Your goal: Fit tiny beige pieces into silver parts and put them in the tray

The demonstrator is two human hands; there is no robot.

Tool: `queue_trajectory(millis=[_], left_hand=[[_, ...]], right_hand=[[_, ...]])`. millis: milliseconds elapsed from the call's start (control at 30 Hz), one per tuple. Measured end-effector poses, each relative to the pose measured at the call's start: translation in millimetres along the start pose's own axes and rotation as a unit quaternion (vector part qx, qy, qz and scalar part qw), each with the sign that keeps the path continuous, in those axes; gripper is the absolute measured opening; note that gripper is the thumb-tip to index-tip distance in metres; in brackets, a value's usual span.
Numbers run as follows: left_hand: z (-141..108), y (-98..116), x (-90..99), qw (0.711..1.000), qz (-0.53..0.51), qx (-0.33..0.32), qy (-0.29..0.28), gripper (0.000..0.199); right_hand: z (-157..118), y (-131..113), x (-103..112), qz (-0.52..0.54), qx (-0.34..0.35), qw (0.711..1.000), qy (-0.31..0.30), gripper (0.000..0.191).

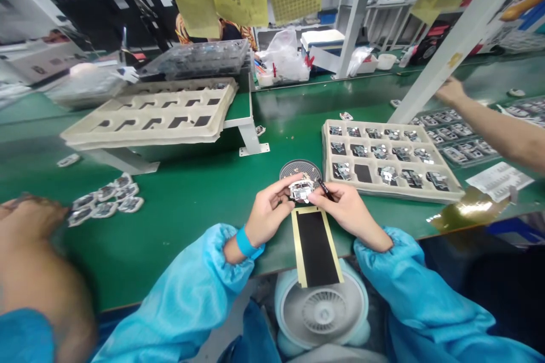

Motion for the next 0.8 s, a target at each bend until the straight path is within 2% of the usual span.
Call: queue_trajectory(millis=[233,333,667,733,800], left_hand=[[-1,-1,-1.3,0.999,0.011,-0.026,-0.027,0.05],[-1,0,-1.3,0.998,0.046,-0.04,-0.029,0.05],[-1,17,0.1,0.972,0.21,-0.108,0.021,0.039],[-1,17,0.9,0.972,0.207,-0.111,0.024,0.038],[-1,12,1.5,0.985,0.149,-0.084,0.022,0.041]], right_hand=[[0,2,2,0.023,-0.015,1.0,-0.004,0.03],[0,3,3,0.02,-0.018,1.0,0.002,0.031],[1,3,0,0.026,-0.02,0.999,0.009,0.035],[1,-1,-1,0.019,-0.01,1.0,0.016,0.036],[0,-7,1,0.016,0.004,0.999,0.038,0.032]])
Point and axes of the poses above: each hand's wrist, its own z-axis towards the middle knuckle, its own x-axis out of the back of the hand, y = z × x, the point moved 6 cm from there along z, towards the middle knuckle, and after that the axes turned 5 degrees about -x, right-handed, at the moved point
